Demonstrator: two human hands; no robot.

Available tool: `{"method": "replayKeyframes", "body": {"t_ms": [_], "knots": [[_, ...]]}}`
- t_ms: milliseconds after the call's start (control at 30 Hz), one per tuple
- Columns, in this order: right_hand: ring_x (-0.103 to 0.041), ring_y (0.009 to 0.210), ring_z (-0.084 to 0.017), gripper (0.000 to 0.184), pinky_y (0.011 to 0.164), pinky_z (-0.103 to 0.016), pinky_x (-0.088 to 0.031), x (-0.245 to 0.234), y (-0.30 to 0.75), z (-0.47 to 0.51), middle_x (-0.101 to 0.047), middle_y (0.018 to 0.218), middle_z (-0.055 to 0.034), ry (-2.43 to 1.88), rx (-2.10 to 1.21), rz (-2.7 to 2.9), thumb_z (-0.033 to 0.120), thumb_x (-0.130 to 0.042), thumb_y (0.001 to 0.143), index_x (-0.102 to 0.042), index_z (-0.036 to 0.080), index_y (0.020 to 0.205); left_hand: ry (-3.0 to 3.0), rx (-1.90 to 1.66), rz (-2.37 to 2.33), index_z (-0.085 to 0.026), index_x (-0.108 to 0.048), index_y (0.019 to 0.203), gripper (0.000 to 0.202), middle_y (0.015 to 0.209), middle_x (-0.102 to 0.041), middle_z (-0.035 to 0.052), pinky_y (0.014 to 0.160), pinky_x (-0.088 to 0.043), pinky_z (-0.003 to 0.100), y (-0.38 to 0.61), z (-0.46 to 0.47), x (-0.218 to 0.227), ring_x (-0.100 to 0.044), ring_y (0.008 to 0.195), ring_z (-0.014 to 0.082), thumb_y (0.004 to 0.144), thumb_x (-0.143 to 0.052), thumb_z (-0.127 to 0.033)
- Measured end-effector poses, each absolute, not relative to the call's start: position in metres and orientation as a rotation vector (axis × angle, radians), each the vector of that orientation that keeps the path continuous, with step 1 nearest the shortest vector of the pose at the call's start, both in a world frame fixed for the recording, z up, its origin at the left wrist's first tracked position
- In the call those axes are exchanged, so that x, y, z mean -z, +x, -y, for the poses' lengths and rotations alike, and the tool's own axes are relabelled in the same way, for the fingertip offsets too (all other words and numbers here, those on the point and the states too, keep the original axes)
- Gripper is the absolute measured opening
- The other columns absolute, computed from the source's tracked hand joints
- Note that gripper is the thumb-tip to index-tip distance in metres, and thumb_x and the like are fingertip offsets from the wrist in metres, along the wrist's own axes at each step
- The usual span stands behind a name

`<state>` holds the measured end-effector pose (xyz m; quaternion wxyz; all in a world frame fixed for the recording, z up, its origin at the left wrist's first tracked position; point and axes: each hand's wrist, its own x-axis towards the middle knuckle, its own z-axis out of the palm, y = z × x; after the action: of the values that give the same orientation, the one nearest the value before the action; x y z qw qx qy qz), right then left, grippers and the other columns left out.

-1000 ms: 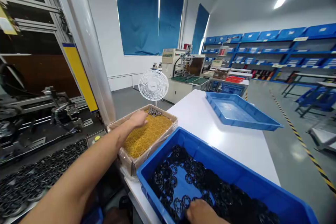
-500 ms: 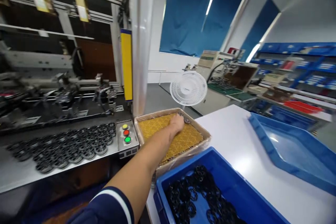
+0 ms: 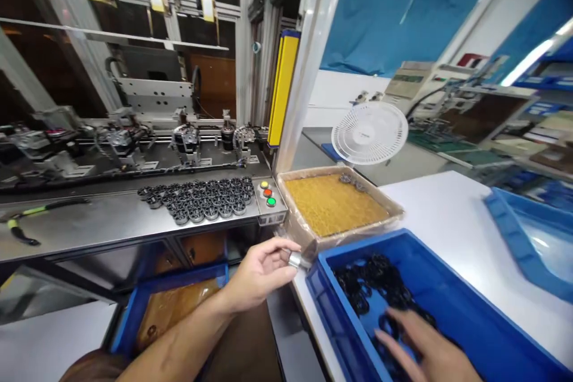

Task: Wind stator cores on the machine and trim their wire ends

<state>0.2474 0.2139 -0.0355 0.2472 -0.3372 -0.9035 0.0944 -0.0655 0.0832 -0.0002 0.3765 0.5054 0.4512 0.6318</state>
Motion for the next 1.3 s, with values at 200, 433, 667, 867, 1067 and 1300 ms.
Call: {"method": "replayKeyframes", "body": {"t_ms": [200, 433, 667, 867, 1067, 1300], "knots": [[-0.069, 0.096, -0.022, 0.03, 0.085, -0.034, -0.059, -0.045, 0.194, -0.138, -0.071, 0.105, -0.0112, -0.448, -0.375, 2.312, 0.018, -0.067, 0.085, -0.063, 0.019, 0.115, 1.053, -1.593, -0.997, -0.024, -0.073, 0.102, 0.044, 0.105, -0.072, 0.0068, 0.083, -0.058, 0.033, -0.032, -0.044, 0.002, -0.07, 0.088, 0.0201, 0.061, -0.088, -0.018], [-0.063, 0.088, -0.02, 0.036, 0.075, -0.034, -0.057, -0.039, 0.196, -0.099, -0.064, 0.095, -0.0109, -0.191, -0.358, 2.156, 0.022, -0.073, 0.082, -0.06, 0.015, 0.115, 1.063, -1.448, -0.967, -0.032, -0.077, 0.101, 0.049, 0.096, -0.078, 0.0035, 0.077, -0.063, 0.031, 0.011, -0.028, -0.004, -0.075, 0.085, 0.0241, 0.056, -0.089, -0.015], [-0.063, 0.09, -0.021, 0.034, 0.074, -0.038, -0.056, -0.031, 0.2, -0.098, -0.064, 0.095, -0.0105, -0.131, -0.382, 2.126, 0.019, -0.069, 0.085, -0.056, 0.016, 0.116, 0.988, -1.443, -0.913, -0.023, -0.077, 0.102, 0.047, 0.092, -0.079, 0.0045, 0.078, -0.06, 0.022, 0.029, -0.021, -0.009, -0.075, 0.084, 0.0193, 0.058, -0.086, -0.008], [-0.062, 0.092, -0.021, 0.031, 0.078, -0.038, -0.057, -0.029, 0.201, -0.102, -0.064, 0.096, -0.0132, -0.074, -0.357, 2.17, 0.017, -0.068, 0.085, -0.058, 0.011, 0.114, 0.999, -1.484, -0.892, -0.025, -0.077, 0.099, 0.047, 0.091, -0.08, 0.0021, 0.075, -0.057, 0.014, 0.029, -0.02, -0.013, -0.075, 0.081, 0.0144, 0.059, -0.083, 0.0], [-0.062, 0.092, -0.02, 0.028, 0.08, -0.035, -0.057, -0.025, 0.201, -0.108, -0.065, 0.096, -0.015, -0.031, -0.265, 2.191, 0.024, -0.066, 0.088, -0.06, 0.008, 0.109, 1.084, -1.476, -0.967, -0.028, -0.076, 0.103, 0.048, 0.094, -0.08, 0.0011, 0.076, -0.057, 0.013, 0.026, -0.017, -0.013, -0.076, 0.081, 0.013, 0.063, -0.081, -0.001], [-0.063, 0.091, -0.018, 0.022, 0.082, -0.036, -0.057, -0.023, 0.2, -0.112, -0.068, 0.094, -0.013, -0.01, -0.196, 2.207, 0.024, -0.064, 0.09, -0.06, 0.009, 0.106, 1.098, -1.474, -1.005, -0.026, -0.077, 0.103, 0.049, 0.094, -0.08, 0.0011, 0.075, -0.056, 0.011, 0.024, -0.019, -0.008, -0.075, 0.08, 0.0123, 0.062, -0.081, 0.001]]}}
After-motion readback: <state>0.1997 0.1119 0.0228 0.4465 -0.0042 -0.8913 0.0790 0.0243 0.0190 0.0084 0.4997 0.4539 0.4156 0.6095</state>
